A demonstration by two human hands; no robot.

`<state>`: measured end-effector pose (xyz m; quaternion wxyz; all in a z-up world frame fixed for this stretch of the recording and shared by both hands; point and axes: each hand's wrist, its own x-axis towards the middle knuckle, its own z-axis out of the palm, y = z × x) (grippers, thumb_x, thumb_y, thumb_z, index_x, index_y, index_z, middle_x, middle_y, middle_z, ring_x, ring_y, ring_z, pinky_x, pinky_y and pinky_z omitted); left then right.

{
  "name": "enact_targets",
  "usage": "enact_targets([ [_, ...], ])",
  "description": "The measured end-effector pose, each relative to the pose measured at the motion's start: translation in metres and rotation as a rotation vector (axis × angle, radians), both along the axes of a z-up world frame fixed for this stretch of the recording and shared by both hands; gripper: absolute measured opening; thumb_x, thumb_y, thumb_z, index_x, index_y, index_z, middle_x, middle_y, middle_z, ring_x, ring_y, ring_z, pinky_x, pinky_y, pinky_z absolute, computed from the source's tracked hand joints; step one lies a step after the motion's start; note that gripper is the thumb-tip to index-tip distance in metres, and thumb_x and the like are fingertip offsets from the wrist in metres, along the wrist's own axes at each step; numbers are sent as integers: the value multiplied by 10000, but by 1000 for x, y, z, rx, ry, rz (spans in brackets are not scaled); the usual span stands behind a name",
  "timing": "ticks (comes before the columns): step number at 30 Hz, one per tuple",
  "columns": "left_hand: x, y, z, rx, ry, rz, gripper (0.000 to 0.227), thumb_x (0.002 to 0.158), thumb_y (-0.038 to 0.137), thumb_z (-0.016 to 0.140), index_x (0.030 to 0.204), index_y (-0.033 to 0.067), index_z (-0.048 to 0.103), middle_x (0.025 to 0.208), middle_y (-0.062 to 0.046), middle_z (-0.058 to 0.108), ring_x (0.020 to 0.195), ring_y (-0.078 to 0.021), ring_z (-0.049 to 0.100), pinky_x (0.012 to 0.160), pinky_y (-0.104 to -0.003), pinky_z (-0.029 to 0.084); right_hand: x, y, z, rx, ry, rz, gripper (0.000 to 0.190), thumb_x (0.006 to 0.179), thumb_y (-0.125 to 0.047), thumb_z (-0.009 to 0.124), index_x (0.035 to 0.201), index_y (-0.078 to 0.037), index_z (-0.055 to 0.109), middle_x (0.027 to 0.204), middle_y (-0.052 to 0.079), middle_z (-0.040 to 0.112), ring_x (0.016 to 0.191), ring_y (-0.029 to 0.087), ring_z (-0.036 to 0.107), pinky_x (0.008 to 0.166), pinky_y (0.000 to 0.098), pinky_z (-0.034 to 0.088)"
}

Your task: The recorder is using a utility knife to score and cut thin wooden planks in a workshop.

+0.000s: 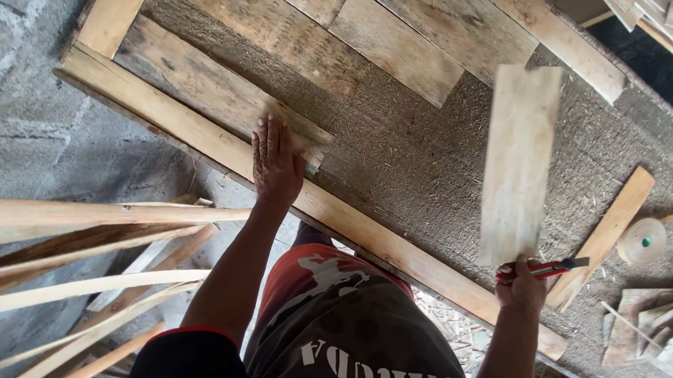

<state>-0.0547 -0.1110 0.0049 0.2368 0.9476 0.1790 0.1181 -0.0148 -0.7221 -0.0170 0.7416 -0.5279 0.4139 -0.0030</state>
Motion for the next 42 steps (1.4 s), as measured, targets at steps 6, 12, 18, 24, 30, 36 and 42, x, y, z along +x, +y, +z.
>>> enact_targets([
  [6, -2, 5, -12, 43, 21, 102, 650, 1054, 299, 573, 1573, -51, 398, 1668, -286, 287, 1573, -462, 218, 1292, -574, 165, 21, 44, 37, -103, -17, 260, 283, 1008, 3, 633, 1247, -135, 571, 1078, 36, 662, 889, 179, 660, 701, 336, 573],
  [12, -6, 9, -16, 46, -10, 110, 604, 1043, 292, 580, 1529, -45, 459, 1667, -270, 299, 1580, -444, 218, 1301, -568, 161, 33, 39, 27, -188, -4, 494, 458, 990, -6, 642, 1412, -157, 551, 1075, -8, 668, 847, 127, 626, 686, 309, 526],
  [18, 2, 21, -8, 113, -8, 91, 478, 1024, 227, 608, 1430, -21, 555, 1575, -245, 424, 1519, -403, 346, 1284, -537, 239, 44, 77, 24, -168, 83, 699, 413, 946, -17, 650, 1323, -165, 569, 939, -16, 655, 690, 119, 571, 579, 292, 498],
  [24, 15, 65, -23, -21, -95, 120, 251, 1050, 96, 604, 1274, 34, 696, 1216, -179, 701, 1156, -330, 659, 977, -468, 566, 36, 151, 17, -65, 70, 890, 330, 941, -15, 667, 1231, -139, 569, 875, 10, 631, 629, 146, 571, 515, 292, 482],
  [30, 25, 112, -6, -304, -42, 71, 222, 1122, 254, 596, 1197, 101, 739, 1064, -146, 760, 904, -280, 732, 825, -443, 625, 33, 203, 8, -40, 100, 859, 344, 919, 8, 684, 1200, -140, 551, 845, 18, 613, 605, 159, 559, 492, 306, 473],
  [36, 34, 123, 42, -628, 431, 142, 343, 1125, 371, 455, 1232, 163, 706, 1162, -139, 728, 935, -266, 711, 894, -445, 564, 40, 227, 18, -72, 156, 843, 358, 922, 6, 672, 1217, -162, 557, 866, -3, 617, 625, 133, 568, 492, 300, 485],
  [42, 36, 110, 16, -467, 308, 34, 343, 932, 337, 789, 1226, 174, 719, 1271, -63, 716, 1176, -226, 663, 1082, -446, 488, 40, 228, 11, -120, 90, 849, 366, 919, 39, 684, 1213, -132, 548, 864, 12, 617, 639, 139, 579, 508, 301, 499],
])
